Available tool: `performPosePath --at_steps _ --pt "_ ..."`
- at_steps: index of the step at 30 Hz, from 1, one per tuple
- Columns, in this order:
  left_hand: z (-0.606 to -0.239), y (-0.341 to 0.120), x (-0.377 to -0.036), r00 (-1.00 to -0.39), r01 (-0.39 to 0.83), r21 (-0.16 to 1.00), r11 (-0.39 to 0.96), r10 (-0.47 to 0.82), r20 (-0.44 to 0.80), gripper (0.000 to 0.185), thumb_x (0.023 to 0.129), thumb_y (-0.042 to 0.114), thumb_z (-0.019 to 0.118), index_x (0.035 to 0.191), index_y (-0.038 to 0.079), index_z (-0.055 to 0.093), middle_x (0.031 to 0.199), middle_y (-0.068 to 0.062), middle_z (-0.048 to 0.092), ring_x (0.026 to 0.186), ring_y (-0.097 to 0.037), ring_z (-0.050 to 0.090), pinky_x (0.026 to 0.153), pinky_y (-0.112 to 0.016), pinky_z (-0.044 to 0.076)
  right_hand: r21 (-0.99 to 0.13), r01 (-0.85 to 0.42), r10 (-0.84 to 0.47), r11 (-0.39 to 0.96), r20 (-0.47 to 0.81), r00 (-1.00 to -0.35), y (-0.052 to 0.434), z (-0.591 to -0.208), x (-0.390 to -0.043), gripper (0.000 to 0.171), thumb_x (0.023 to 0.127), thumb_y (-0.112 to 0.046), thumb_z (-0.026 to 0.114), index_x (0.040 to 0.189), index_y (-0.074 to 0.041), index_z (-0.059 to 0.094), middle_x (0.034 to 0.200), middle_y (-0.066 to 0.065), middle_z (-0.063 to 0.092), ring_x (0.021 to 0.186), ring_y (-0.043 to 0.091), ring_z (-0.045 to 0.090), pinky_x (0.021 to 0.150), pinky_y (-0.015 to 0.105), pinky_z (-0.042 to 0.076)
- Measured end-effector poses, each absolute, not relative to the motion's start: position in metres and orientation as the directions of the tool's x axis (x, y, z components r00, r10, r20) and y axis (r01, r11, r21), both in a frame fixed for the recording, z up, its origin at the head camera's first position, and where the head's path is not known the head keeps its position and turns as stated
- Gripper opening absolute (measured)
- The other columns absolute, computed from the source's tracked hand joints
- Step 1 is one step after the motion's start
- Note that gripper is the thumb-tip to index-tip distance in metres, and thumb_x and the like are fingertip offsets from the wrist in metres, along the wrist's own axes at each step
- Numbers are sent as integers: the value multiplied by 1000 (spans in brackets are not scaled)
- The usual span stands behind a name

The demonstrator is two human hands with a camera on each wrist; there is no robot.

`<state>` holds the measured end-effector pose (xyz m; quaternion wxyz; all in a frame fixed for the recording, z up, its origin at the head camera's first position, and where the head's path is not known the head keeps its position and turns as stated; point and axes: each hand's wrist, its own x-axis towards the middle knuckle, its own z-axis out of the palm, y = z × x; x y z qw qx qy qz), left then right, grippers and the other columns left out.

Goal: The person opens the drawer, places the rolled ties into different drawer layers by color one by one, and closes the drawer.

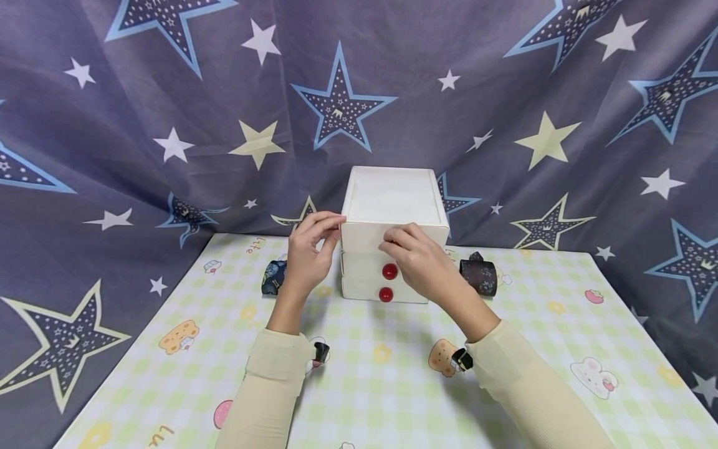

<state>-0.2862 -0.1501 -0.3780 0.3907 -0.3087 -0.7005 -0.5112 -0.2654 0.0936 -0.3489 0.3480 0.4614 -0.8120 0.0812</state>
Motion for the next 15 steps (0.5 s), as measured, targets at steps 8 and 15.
performPosePath --at_steps 8,15 --pt "-378 -150 -286 -504 836 480 268 29 863 29 89 -20 66 113 -6 75 114 -17 67 94 -31 69 84 -31 62 196 -801 -690 565 645 -329 92 -348 -266 30 83 15 73 109 1 75 113 11 66 106 29 57 94 34 56" --pt "-378 -149 -285 -510 834 487 260 25 860 29 89 -20 66 113 -6 75 114 -16 66 94 -31 69 85 -30 62 203 -799 -691 566 646 -325 92 -348 -266 29 84 15 72 108 1 76 112 11 66 105 30 58 94 34 56"
